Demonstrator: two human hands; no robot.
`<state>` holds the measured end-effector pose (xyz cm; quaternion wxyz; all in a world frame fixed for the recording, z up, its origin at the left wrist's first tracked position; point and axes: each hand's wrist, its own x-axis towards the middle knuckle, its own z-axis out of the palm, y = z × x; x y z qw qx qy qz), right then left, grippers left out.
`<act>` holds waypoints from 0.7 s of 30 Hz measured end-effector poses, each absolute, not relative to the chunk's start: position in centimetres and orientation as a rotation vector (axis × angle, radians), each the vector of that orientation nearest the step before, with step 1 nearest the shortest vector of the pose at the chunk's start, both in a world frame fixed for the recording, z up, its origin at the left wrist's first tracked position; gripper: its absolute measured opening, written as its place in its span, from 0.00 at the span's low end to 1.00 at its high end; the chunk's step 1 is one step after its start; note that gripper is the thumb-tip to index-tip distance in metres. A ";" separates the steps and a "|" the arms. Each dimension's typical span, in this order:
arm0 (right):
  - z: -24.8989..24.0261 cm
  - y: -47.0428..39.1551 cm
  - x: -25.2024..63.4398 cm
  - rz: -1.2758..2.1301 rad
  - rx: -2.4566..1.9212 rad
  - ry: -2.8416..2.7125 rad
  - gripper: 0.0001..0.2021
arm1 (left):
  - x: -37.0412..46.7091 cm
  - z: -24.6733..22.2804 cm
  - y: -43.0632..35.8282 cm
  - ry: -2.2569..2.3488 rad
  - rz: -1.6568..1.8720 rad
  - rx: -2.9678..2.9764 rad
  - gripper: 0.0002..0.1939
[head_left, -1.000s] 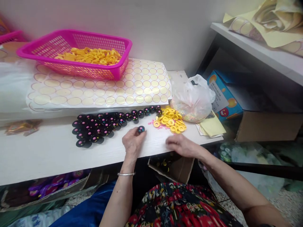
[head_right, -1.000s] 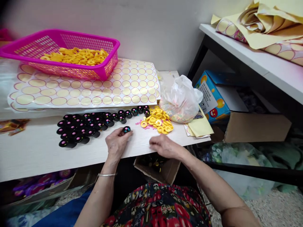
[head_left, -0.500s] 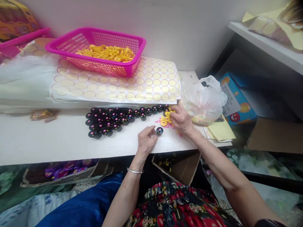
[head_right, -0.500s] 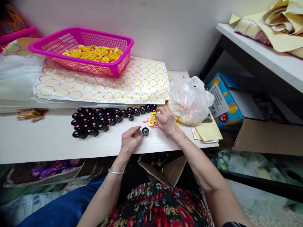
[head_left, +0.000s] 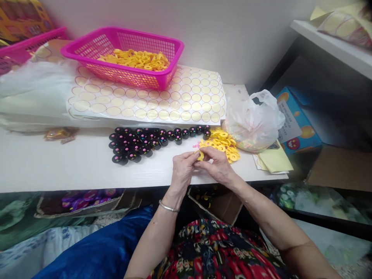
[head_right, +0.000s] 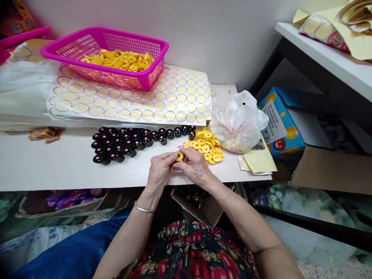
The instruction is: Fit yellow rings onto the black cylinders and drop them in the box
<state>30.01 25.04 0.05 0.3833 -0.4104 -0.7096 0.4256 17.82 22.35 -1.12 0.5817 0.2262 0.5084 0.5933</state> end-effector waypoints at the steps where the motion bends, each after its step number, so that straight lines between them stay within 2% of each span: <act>1: 0.0 25.0 29.9 0.982 -1.063 -1.884 0.09 | 17.8 -1.1 22.3 1.196 1.376 0.521 0.13; 4: -0.4 25.0 29.7 0.846 -1.073 -2.013 0.05 | 17.4 -1.0 22.2 1.354 1.402 0.575 0.14; 9: -1.2 25.7 30.1 0.804 -1.075 -2.159 0.07 | 16.2 -2.2 22.2 1.656 1.457 0.685 0.13; 21: -1.2 26.3 30.1 0.998 -1.155 -2.140 0.04 | 17.4 -3.9 22.4 1.689 1.258 1.124 0.11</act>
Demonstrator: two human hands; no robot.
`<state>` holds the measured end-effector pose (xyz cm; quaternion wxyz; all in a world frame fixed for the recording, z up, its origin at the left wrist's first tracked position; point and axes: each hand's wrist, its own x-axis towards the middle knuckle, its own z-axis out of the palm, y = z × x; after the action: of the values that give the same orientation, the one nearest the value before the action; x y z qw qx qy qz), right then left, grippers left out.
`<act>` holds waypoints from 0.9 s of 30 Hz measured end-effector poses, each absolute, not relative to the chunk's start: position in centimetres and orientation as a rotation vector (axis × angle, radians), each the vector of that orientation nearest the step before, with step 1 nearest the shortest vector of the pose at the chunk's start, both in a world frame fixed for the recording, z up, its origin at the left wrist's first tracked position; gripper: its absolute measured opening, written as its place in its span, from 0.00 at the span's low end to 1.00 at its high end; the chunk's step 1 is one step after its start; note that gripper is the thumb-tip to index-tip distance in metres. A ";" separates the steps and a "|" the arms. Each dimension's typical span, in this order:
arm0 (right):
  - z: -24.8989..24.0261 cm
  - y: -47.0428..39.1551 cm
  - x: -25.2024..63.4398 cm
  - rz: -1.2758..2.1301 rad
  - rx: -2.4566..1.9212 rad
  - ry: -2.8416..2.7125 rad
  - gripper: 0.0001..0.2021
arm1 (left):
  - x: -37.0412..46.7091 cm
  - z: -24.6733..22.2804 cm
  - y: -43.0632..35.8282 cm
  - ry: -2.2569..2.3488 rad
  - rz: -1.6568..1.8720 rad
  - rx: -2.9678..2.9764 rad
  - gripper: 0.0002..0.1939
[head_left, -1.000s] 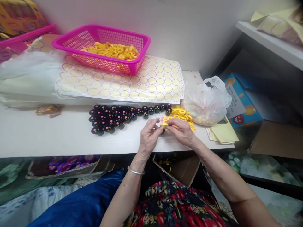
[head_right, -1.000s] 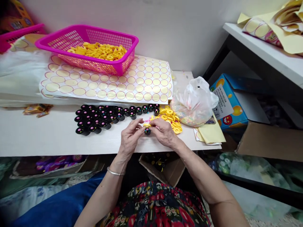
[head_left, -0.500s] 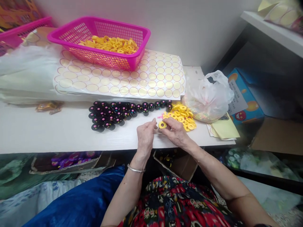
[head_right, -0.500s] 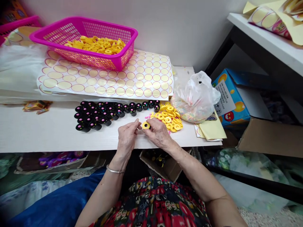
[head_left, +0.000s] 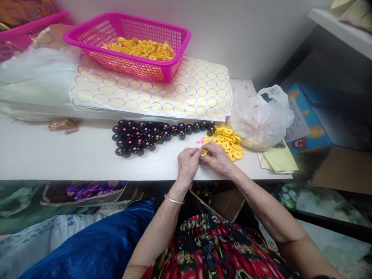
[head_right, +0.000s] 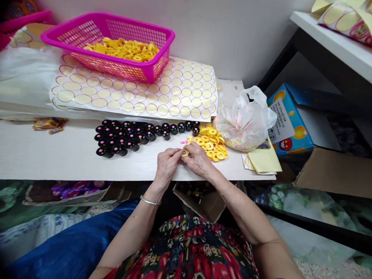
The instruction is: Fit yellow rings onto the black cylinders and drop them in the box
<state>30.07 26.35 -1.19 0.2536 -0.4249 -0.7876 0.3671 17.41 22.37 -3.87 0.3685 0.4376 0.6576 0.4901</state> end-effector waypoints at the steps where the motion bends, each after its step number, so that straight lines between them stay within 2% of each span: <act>1: -1.3 26.4 30.1 1.020 -1.153 -2.105 0.05 | 17.5 -3.9 22.4 1.698 1.264 1.144 0.11; 6: -1.9 26.5 30.3 1.079 -1.112 -2.021 0.09 | 17.6 -4.2 22.7 1.708 1.302 1.149 0.09; 13: -1.5 26.4 30.0 1.036 -1.119 -2.063 0.05 | 17.5 -4.7 22.7 1.658 1.348 1.082 0.11; 19: -1.8 26.2 30.0 1.057 -1.130 -2.000 0.08 | 17.5 -4.5 22.6 1.676 1.345 1.126 0.08; 27: -2.0 26.4 29.8 1.049 -1.150 -2.018 0.08 | 17.3 -4.4 22.7 1.678 1.324 1.141 0.10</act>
<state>29.80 26.44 -2.00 0.2921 -0.4316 -0.7573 0.3936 17.28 22.73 -4.42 0.3518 0.4408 0.6483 0.5115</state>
